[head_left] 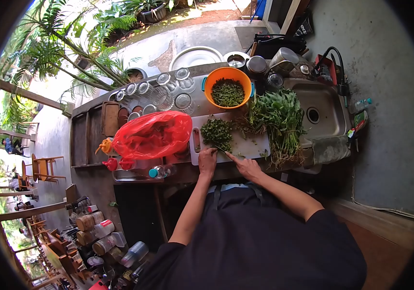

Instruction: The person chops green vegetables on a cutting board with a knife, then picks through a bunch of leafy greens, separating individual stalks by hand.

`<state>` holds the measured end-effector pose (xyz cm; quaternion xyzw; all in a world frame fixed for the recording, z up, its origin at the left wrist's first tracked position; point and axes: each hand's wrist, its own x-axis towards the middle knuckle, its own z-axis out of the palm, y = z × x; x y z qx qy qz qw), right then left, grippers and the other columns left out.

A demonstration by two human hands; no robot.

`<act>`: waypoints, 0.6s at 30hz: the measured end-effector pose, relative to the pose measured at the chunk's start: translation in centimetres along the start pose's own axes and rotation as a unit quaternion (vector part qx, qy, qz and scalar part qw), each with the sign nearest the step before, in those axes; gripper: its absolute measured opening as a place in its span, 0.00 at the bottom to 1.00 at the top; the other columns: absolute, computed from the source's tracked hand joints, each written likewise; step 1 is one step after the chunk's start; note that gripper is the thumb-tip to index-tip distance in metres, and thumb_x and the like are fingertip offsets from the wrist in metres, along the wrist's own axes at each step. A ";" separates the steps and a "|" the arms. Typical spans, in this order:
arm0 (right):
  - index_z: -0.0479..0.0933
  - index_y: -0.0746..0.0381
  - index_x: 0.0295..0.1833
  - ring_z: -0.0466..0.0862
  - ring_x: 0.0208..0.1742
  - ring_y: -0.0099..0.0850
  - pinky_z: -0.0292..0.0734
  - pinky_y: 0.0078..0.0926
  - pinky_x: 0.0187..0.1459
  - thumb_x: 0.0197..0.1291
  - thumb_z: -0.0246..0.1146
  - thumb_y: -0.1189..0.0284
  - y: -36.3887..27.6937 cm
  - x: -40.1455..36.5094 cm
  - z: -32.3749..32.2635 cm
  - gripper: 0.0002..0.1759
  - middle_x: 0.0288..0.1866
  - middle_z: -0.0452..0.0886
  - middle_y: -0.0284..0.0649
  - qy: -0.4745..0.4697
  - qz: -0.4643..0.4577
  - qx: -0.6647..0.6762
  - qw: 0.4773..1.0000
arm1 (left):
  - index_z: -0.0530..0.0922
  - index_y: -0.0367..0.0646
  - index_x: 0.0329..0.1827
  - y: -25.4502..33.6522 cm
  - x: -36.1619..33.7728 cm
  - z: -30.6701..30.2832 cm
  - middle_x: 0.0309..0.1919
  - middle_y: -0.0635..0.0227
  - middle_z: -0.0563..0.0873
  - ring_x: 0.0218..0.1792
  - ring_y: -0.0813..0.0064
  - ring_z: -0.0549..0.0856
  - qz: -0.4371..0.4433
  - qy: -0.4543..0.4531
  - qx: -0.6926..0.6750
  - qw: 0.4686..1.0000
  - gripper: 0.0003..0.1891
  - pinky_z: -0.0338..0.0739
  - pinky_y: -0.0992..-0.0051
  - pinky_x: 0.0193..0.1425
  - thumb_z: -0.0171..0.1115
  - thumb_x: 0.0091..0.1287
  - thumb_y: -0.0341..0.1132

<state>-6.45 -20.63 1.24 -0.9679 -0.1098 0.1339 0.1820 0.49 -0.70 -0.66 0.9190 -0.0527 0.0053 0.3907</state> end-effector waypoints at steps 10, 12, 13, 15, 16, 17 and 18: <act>0.43 0.31 0.82 0.84 0.26 0.51 0.79 0.52 0.32 0.70 0.53 0.68 1.1 -1.8 -2.3 0.41 0.25 0.82 0.52 -0.059 -0.001 -0.018 0.998 | 0.89 0.40 0.39 -0.5 0.1 0.3 0.35 0.53 0.87 0.40 0.54 0.87 0.002 0.002 -0.024 1.000 0.07 0.79 0.62 0.47 0.72 0.58 0.30; 0.44 0.32 0.82 0.84 0.27 0.51 0.79 0.52 0.32 0.70 0.53 0.67 0.3 -1.6 -3.1 0.41 0.26 0.82 0.52 -0.053 0.002 -0.009 0.999 | 0.89 0.40 0.39 -0.3 0.2 0.3 0.35 0.53 0.87 0.40 0.54 0.87 0.003 0.001 -0.019 1.000 0.07 0.79 0.62 0.47 0.72 0.58 0.30; 0.45 0.32 0.82 0.84 0.28 0.51 0.80 0.52 0.33 0.70 0.53 0.67 -0.1 -1.4 -3.4 0.40 0.26 0.82 0.52 -0.056 0.010 -0.008 0.998 | 0.89 0.40 0.39 -0.1 0.2 0.3 0.35 0.53 0.88 0.40 0.55 0.88 0.004 -0.001 -0.015 1.000 0.07 0.80 0.63 0.47 0.72 0.58 0.30; 0.46 0.33 0.82 0.84 0.29 0.52 0.80 0.52 0.33 0.71 0.52 0.67 -0.5 -1.1 -3.8 0.39 0.27 0.82 0.52 -0.057 0.019 -0.007 0.998 | 0.89 0.40 0.39 -0.3 0.3 0.6 0.35 0.53 0.88 0.39 0.55 0.88 0.005 0.000 -0.024 1.000 0.07 0.80 0.64 0.47 0.72 0.58 0.30; 0.46 0.33 0.82 0.84 0.29 0.52 0.80 0.52 0.34 0.71 0.52 0.67 -0.7 -1.0 -4.0 0.39 0.27 0.82 0.52 -0.055 0.015 -0.006 0.998 | 0.89 0.40 0.39 -0.3 0.4 0.8 0.35 0.53 0.88 0.39 0.56 0.88 0.006 0.003 -0.033 0.999 0.07 0.81 0.64 0.47 0.72 0.57 0.30; 0.46 0.33 0.82 0.84 0.28 0.52 0.80 0.53 0.34 0.71 0.52 0.67 -0.9 -0.9 -4.0 0.39 0.27 0.82 0.52 -0.053 0.010 -0.005 0.999 | 0.89 0.40 0.39 -0.4 0.4 0.9 0.35 0.53 0.88 0.39 0.56 0.88 0.006 0.002 -0.033 0.999 0.07 0.81 0.64 0.47 0.72 0.57 0.30; 0.46 0.33 0.82 0.84 0.28 0.52 0.80 0.53 0.34 0.71 0.52 0.67 -1.0 -0.8 -4.0 0.39 0.27 0.82 0.52 -0.053 0.009 -0.005 0.999 | 0.89 0.40 0.38 -0.4 0.3 0.9 0.35 0.54 0.88 0.39 0.56 0.88 0.004 0.007 -0.035 0.999 0.07 0.81 0.64 0.47 0.72 0.57 0.29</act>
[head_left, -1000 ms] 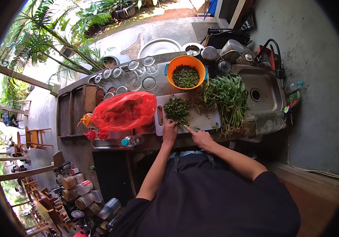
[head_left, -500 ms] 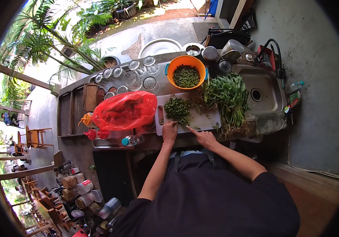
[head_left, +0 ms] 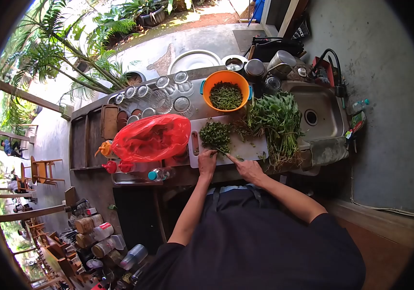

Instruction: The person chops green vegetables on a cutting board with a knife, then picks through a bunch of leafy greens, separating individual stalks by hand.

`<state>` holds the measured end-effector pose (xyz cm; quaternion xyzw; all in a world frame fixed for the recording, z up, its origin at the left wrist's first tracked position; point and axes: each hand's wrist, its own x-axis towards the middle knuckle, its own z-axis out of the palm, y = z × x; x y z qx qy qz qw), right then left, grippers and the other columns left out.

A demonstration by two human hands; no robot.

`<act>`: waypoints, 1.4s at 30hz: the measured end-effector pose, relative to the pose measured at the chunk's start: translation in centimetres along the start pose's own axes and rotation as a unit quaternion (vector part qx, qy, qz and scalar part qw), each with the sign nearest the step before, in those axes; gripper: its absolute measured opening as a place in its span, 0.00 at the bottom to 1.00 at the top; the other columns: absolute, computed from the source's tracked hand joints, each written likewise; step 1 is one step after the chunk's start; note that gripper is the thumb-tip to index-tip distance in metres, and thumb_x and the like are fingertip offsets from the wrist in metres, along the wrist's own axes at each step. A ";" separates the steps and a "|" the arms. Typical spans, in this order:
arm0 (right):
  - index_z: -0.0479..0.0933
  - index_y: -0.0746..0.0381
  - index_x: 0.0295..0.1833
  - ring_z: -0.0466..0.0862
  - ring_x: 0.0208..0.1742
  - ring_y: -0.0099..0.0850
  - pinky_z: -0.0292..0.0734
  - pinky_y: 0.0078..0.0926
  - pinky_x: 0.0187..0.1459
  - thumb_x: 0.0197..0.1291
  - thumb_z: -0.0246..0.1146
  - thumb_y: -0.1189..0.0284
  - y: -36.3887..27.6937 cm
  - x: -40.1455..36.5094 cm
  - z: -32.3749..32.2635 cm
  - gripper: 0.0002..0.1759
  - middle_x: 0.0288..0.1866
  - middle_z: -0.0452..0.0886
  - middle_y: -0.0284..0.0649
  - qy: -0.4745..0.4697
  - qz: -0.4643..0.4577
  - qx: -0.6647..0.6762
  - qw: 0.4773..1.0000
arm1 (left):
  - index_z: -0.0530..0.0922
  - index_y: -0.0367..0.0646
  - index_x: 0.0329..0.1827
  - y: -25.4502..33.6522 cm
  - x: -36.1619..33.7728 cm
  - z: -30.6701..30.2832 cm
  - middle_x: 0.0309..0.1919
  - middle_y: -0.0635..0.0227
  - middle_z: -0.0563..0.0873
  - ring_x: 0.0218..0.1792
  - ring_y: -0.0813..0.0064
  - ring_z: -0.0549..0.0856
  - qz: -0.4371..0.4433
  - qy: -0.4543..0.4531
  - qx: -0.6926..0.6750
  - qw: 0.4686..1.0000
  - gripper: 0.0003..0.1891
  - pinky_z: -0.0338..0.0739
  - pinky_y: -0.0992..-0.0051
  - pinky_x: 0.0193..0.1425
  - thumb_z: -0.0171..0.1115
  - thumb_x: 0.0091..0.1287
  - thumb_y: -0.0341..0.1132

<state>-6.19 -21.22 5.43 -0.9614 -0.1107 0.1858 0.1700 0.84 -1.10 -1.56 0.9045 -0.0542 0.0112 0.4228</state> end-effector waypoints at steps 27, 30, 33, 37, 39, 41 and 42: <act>0.40 0.27 0.82 0.85 0.30 0.55 0.81 0.55 0.36 0.67 0.51 0.72 0.3 1.1 3.1 0.45 0.30 0.84 0.54 -0.002 0.021 0.012 1.000 | 0.88 0.41 0.37 0.3 0.3 -0.4 0.34 0.58 0.85 0.41 0.55 0.85 0.015 -0.021 -0.003 1.000 0.05 0.79 0.62 0.48 0.69 0.59 0.29; 0.39 0.27 0.82 0.85 0.29 0.54 0.81 0.55 0.36 0.67 0.51 0.72 0.7 1.3 3.6 0.45 0.30 0.84 0.53 0.018 -0.001 0.023 1.000 | 0.88 0.41 0.38 0.3 0.0 -0.2 0.34 0.58 0.85 0.41 0.55 0.85 0.008 -0.007 -0.019 1.000 0.05 0.79 0.62 0.48 0.70 0.59 0.29; 0.38 0.28 0.82 0.85 0.28 0.53 0.80 0.54 0.35 0.68 0.51 0.71 1.1 1.0 3.4 0.45 0.30 0.84 0.52 0.017 -0.017 -0.004 1.000 | 0.88 0.41 0.38 0.5 -0.1 -0.3 0.34 0.58 0.85 0.41 0.54 0.85 0.007 0.007 -0.018 1.000 0.06 0.79 0.62 0.48 0.70 0.59 0.29; 0.40 0.29 0.82 0.85 0.29 0.51 0.80 0.52 0.35 0.70 0.52 0.69 1.7 0.4 2.3 0.43 0.29 0.84 0.51 -0.009 -0.014 -0.028 0.999 | 0.87 0.41 0.37 0.4 -0.1 -0.3 0.34 0.58 0.85 0.40 0.55 0.85 0.018 0.008 0.021 1.000 0.05 0.79 0.62 0.47 0.70 0.60 0.30; 0.41 0.29 0.82 0.85 0.29 0.51 0.80 0.51 0.35 0.70 0.52 0.69 1.9 0.0 2.0 0.42 0.28 0.83 0.50 -0.019 -0.005 -0.033 0.999 | 0.88 0.41 0.37 0.6 0.0 -0.4 0.34 0.58 0.85 0.40 0.55 0.85 0.016 0.003 0.020 1.000 0.05 0.79 0.62 0.47 0.69 0.60 0.30; 0.43 0.31 0.83 0.85 0.30 0.51 0.80 0.52 0.36 0.70 0.53 0.68 2.0 -0.2 1.5 0.41 0.28 0.83 0.50 -0.010 -0.018 -0.027 0.999 | 0.88 0.40 0.37 0.7 -0.1 -0.7 0.35 0.58 0.85 0.40 0.55 0.85 0.014 0.000 0.020 1.000 0.05 0.79 0.61 0.47 0.69 0.60 0.30; 0.43 0.31 0.83 0.85 0.30 0.51 0.80 0.52 0.36 0.70 0.53 0.68 1.9 -0.3 1.2 0.41 0.28 0.83 0.50 -0.010 -0.017 -0.028 0.999 | 0.88 0.40 0.37 0.8 -0.1 -0.8 0.35 0.58 0.85 0.41 0.55 0.85 0.017 -0.004 0.027 0.999 0.05 0.79 0.62 0.47 0.69 0.60 0.30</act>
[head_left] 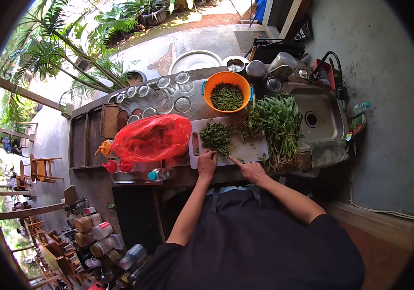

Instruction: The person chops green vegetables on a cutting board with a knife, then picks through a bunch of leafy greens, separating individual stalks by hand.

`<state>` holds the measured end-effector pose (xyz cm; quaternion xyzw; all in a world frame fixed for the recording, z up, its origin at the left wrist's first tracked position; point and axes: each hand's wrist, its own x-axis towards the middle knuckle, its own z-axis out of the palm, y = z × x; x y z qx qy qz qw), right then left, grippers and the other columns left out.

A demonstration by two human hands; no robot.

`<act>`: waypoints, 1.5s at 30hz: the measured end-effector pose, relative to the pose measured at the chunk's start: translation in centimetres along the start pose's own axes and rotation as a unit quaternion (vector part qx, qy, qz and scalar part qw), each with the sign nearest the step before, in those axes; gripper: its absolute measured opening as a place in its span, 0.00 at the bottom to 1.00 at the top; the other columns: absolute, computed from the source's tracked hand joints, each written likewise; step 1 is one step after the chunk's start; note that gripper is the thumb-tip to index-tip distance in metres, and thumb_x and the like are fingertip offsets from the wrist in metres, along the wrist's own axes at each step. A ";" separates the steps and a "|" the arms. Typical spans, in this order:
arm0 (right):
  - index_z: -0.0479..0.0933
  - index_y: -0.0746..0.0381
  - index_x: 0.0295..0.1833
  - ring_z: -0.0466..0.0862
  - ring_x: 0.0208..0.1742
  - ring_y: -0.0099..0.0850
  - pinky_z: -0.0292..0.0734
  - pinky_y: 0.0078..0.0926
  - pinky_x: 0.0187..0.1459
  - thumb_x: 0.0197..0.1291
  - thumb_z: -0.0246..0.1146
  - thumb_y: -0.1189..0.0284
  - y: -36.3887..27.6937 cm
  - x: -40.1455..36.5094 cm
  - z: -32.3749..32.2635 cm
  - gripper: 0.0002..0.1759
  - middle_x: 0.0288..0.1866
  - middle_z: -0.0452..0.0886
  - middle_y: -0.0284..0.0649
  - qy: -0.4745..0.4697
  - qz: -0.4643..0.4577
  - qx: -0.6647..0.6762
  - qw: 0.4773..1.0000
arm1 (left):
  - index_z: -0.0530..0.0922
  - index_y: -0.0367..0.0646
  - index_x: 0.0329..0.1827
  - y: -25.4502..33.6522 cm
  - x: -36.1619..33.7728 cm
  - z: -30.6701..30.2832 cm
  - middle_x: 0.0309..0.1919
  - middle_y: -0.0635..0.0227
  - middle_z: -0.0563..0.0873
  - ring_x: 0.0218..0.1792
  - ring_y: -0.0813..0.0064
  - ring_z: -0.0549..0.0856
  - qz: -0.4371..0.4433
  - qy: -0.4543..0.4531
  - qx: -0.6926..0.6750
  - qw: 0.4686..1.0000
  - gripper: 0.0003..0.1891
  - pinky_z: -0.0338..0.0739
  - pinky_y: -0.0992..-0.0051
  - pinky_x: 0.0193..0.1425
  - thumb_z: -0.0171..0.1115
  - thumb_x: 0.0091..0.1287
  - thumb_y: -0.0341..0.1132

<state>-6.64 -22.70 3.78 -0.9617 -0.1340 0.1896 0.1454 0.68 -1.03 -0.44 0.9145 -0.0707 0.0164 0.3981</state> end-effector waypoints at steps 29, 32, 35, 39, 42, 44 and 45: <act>0.41 0.30 0.82 0.85 0.31 0.56 0.81 0.55 0.38 0.68 0.53 0.69 -1.7 1.6 1.2 0.44 0.30 0.83 0.54 0.013 0.010 0.051 0.999 | 0.88 0.41 0.37 -0.6 0.1 0.2 0.34 0.57 0.85 0.40 0.55 0.85 0.008 -0.016 -0.012 1.000 0.05 0.79 0.61 0.47 0.69 0.59 0.29; 0.41 0.28 0.82 0.85 0.33 0.56 0.81 0.55 0.39 0.68 0.52 0.69 -1.8 2.0 1.7 0.44 0.30 0.83 0.54 0.006 0.018 0.053 0.998 | 0.88 0.41 0.37 -0.4 0.1 0.2 0.34 0.57 0.85 0.41 0.55 0.85 0.003 -0.018 -0.005 1.000 0.05 0.78 0.62 0.48 0.70 0.59 0.29; 0.41 0.29 0.82 0.85 0.32 0.55 0.81 0.55 0.40 0.68 0.52 0.70 -2.1 1.7 1.3 0.44 0.30 0.83 0.54 0.004 0.018 0.050 0.999 | 0.88 0.41 0.37 -0.1 -0.2 0.3 0.34 0.57 0.85 0.42 0.55 0.85 -0.028 -0.009 -0.007 1.000 0.05 0.78 0.62 0.48 0.70 0.59 0.30; 0.40 0.30 0.83 0.85 0.31 0.53 0.81 0.53 0.38 0.67 0.52 0.71 -1.3 1.2 1.5 0.44 0.31 0.84 0.53 0.006 0.000 0.046 0.999 | 0.88 0.41 0.38 -0.4 -0.1 0.1 0.34 0.57 0.85 0.40 0.55 0.86 -0.024 0.015 -0.018 0.999 0.05 0.79 0.62 0.47 0.70 0.60 0.30; 0.43 0.32 0.83 0.84 0.30 0.53 0.79 0.53 0.37 0.67 0.52 0.73 -0.9 -0.1 0.3 0.44 0.30 0.83 0.53 -0.006 -0.003 0.043 0.999 | 0.89 0.42 0.38 -0.5 -0.1 0.3 0.34 0.57 0.86 0.39 0.56 0.86 -0.033 0.015 -0.023 0.999 0.06 0.79 0.63 0.46 0.71 0.59 0.30; 0.50 0.35 0.82 0.83 0.31 0.54 0.79 0.54 0.37 0.67 0.52 0.72 -1.1 -0.7 -0.5 0.40 0.29 0.82 0.54 -0.014 0.011 0.063 0.998 | 0.89 0.42 0.38 -0.5 -0.1 0.3 0.34 0.57 0.87 0.38 0.57 0.87 -0.035 0.018 -0.019 0.999 0.06 0.79 0.64 0.45 0.72 0.58 0.31; 0.50 0.35 0.82 0.83 0.31 0.54 0.79 0.54 0.37 0.67 0.52 0.72 -1.1 -0.7 -0.6 0.40 0.29 0.82 0.54 -0.013 0.012 0.062 0.998 | 0.89 0.42 0.38 -0.5 -0.1 0.2 0.34 0.57 0.86 0.38 0.56 0.86 -0.037 0.012 -0.021 0.999 0.06 0.79 0.63 0.45 0.71 0.60 0.30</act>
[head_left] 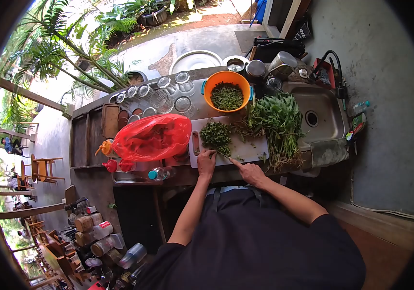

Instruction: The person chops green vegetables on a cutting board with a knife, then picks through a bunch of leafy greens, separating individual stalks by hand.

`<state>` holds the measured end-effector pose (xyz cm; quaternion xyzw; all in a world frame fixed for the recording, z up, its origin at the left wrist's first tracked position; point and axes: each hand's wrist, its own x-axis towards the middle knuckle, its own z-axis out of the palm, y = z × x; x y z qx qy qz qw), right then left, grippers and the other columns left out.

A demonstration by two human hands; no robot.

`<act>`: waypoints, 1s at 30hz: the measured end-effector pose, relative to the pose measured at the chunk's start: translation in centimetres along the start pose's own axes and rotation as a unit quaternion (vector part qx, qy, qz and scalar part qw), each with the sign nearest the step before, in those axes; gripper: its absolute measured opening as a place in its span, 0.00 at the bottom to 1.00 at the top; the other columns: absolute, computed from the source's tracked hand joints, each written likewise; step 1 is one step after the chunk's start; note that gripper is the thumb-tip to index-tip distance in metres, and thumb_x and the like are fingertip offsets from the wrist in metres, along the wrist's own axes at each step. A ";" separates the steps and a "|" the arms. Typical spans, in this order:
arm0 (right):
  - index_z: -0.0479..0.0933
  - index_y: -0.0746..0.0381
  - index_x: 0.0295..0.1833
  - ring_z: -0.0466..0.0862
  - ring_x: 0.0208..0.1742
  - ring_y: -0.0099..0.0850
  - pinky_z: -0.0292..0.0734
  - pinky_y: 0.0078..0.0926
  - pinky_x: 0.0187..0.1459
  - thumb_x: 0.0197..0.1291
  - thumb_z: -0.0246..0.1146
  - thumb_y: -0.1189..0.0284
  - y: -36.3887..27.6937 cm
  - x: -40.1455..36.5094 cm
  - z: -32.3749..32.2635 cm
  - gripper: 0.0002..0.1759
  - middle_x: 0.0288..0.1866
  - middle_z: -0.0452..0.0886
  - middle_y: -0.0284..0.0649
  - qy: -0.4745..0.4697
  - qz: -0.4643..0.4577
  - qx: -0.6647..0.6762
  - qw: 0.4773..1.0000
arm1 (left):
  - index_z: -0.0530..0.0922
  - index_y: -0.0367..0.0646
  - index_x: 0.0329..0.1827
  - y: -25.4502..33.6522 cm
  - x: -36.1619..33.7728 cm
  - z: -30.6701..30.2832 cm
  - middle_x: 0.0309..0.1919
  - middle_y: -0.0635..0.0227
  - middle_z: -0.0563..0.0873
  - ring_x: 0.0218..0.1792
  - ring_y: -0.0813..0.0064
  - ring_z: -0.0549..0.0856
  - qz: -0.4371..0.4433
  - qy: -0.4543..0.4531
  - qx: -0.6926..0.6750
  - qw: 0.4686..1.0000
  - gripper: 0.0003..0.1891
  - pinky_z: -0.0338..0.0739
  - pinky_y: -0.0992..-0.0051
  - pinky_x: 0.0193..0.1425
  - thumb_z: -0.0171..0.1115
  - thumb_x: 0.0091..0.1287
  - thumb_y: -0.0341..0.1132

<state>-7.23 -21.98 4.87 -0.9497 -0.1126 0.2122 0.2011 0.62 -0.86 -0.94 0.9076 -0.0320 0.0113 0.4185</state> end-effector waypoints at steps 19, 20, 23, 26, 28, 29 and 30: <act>0.59 0.42 0.79 0.83 0.29 0.54 0.78 0.54 0.35 0.67 0.53 0.69 -1.6 1.1 -1.1 0.35 0.28 0.82 0.53 0.017 -0.007 0.012 1.000 | 0.89 0.41 0.38 0.1 -0.4 0.1 0.36 0.58 0.86 0.43 0.57 0.85 0.024 0.008 0.055 0.998 0.06 0.78 0.63 0.51 0.71 0.58 0.29; 0.57 0.41 0.80 0.83 0.29 0.54 0.78 0.54 0.35 0.67 0.53 0.69 -1.6 1.1 -1.1 0.36 0.28 0.82 0.53 0.009 -0.007 0.001 1.000 | 0.89 0.41 0.38 0.1 -0.4 0.1 0.36 0.58 0.86 0.43 0.57 0.85 0.023 0.007 0.055 0.998 0.06 0.78 0.63 0.51 0.71 0.58 0.29; 0.52 0.38 0.82 0.83 0.29 0.53 0.79 0.54 0.35 0.67 0.53 0.69 -1.4 1.1 -1.3 0.39 0.29 0.83 0.53 -0.011 -0.008 0.006 1.000 | 0.89 0.41 0.37 -0.2 -0.3 0.1 0.37 0.59 0.85 0.46 0.57 0.83 0.016 -0.002 0.040 0.999 0.05 0.77 0.62 0.52 0.70 0.59 0.29; 0.46 0.38 0.83 0.85 0.37 0.55 0.80 0.54 0.45 0.67 0.51 0.70 -1.5 1.0 -2.0 0.41 0.34 0.84 0.55 -0.074 0.023 0.003 0.997 | 0.89 0.40 0.37 -0.5 -0.2 0.1 0.37 0.59 0.85 0.46 0.56 0.83 0.034 -0.016 0.032 0.999 0.05 0.77 0.62 0.52 0.69 0.60 0.29; 0.44 0.38 0.83 0.86 0.37 0.55 0.80 0.54 0.46 0.67 0.51 0.70 -1.0 1.5 -1.0 0.42 0.34 0.85 0.55 -0.065 0.016 -0.002 0.998 | 0.88 0.40 0.37 -0.4 -0.3 0.0 0.37 0.58 0.85 0.46 0.55 0.83 0.039 -0.014 0.030 0.999 0.05 0.77 0.62 0.52 0.69 0.60 0.29; 0.42 0.38 0.83 0.86 0.38 0.56 0.81 0.54 0.47 0.67 0.51 0.69 -0.8 1.9 -0.5 0.42 0.35 0.85 0.55 -0.055 0.008 -0.007 0.998 | 0.88 0.40 0.38 -0.3 -0.3 -0.1 0.38 0.58 0.85 0.46 0.55 0.83 0.031 -0.023 0.029 0.999 0.06 0.77 0.62 0.54 0.69 0.60 0.29; 0.42 0.38 0.83 0.86 0.38 0.56 0.81 0.54 0.47 0.67 0.51 0.69 -0.5 2.0 0.0 0.42 0.35 0.85 0.55 -0.054 0.009 -0.005 0.998 | 0.88 0.40 0.38 -0.3 -0.2 -0.2 0.38 0.58 0.85 0.46 0.55 0.83 0.033 -0.025 0.031 0.999 0.06 0.77 0.62 0.54 0.69 0.60 0.29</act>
